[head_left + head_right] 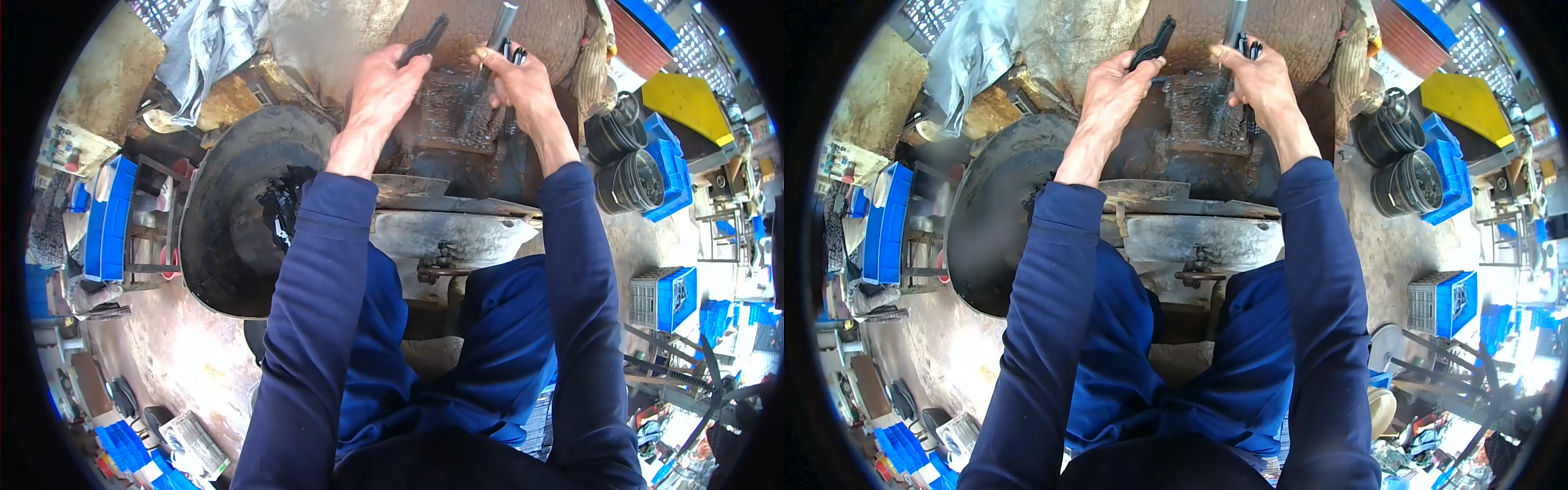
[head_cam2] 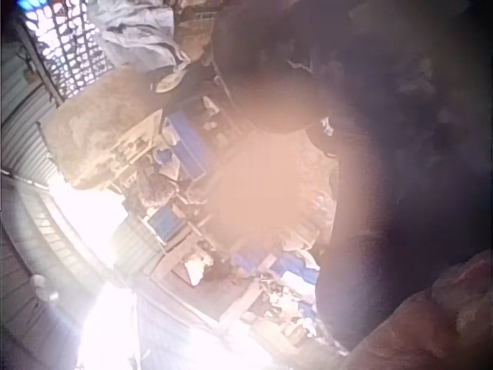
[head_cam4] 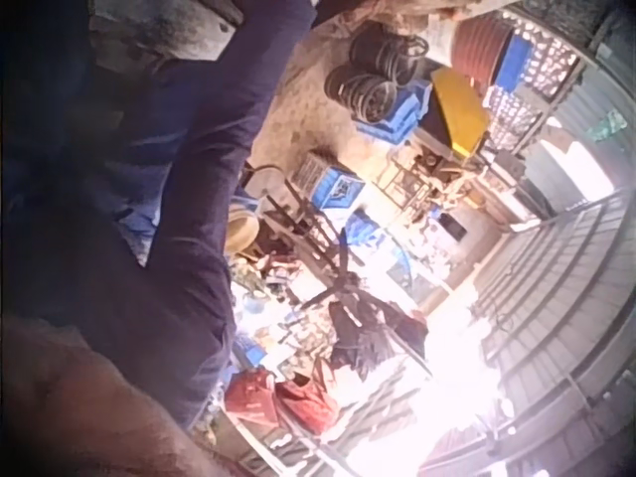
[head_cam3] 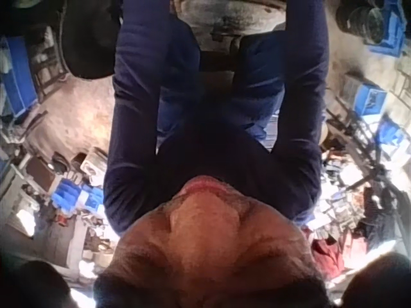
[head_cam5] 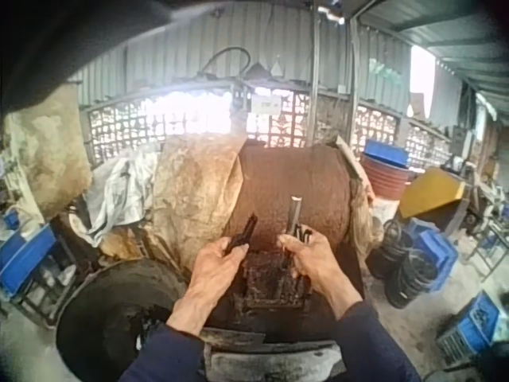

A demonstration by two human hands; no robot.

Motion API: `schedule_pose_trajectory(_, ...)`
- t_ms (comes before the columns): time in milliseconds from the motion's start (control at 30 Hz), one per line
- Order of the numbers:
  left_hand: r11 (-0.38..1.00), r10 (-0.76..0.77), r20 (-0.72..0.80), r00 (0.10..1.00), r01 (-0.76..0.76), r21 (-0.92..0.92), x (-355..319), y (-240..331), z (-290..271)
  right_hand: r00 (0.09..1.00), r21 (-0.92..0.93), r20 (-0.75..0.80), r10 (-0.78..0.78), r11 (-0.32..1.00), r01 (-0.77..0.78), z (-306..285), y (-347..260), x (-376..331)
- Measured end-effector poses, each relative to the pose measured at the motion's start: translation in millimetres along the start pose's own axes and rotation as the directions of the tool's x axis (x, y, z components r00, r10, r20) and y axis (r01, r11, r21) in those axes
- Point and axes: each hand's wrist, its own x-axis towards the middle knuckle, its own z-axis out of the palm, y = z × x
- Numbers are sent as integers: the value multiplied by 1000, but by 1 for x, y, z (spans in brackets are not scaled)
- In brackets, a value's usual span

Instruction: The worker is grinding, measuring, and inspecting small metal components at a industrial workstation.

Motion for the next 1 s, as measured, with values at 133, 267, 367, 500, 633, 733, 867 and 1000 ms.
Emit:
schedule_pose_trajectory(133, 1000, -9, 19, 1000, 8, 17, -7, 4, -9, 987, -26, 93, 134, 991, -132, -5, -17, -39)
schedule_pose_trajectory(267, 991, -89, 40, 995, 84, 103, -9, 5, -7, 965, -146, 218, 144, 983, -114, -18, -26, -81)
schedule_pose_trajectory(367, 993, -70, 81, 994, 62, 98, -7, -9, -7, 915, -277, 364, 172, 958, -71, -22, -21, -109)
schedule_pose_trajectory(500, 971, 10, 159, 987, -47, 234, -5, -25, -5, 816, -363, 543, -195, 822, 439, -22, 8, -143)
schedule_pose_trajectory(633, 851, -111, 264, 958, -46, 523, -14, -17, -3, 794, -514, 596, -118, 703, 491, -21, 11, -176)
schedule_pose_trajectory(733, 784, -230, 322, 918, -22, 621, -10, -27, -4, 774, -476, 627, -88, 744, 470, -23, 18, -177)
schedule_pose_trajectory(867, 800, -364, 352, 863, 95, 592, -11, -47, -1, 752, -355, 657, -51, 859, 369, -30, 13, -154)
schedule_pose_trajectory(1000, 830, -154, 386, 909, -93, 549, -9, -82, -9, 908, -98, 281, 310, 951, -294, -21, -11, -141)
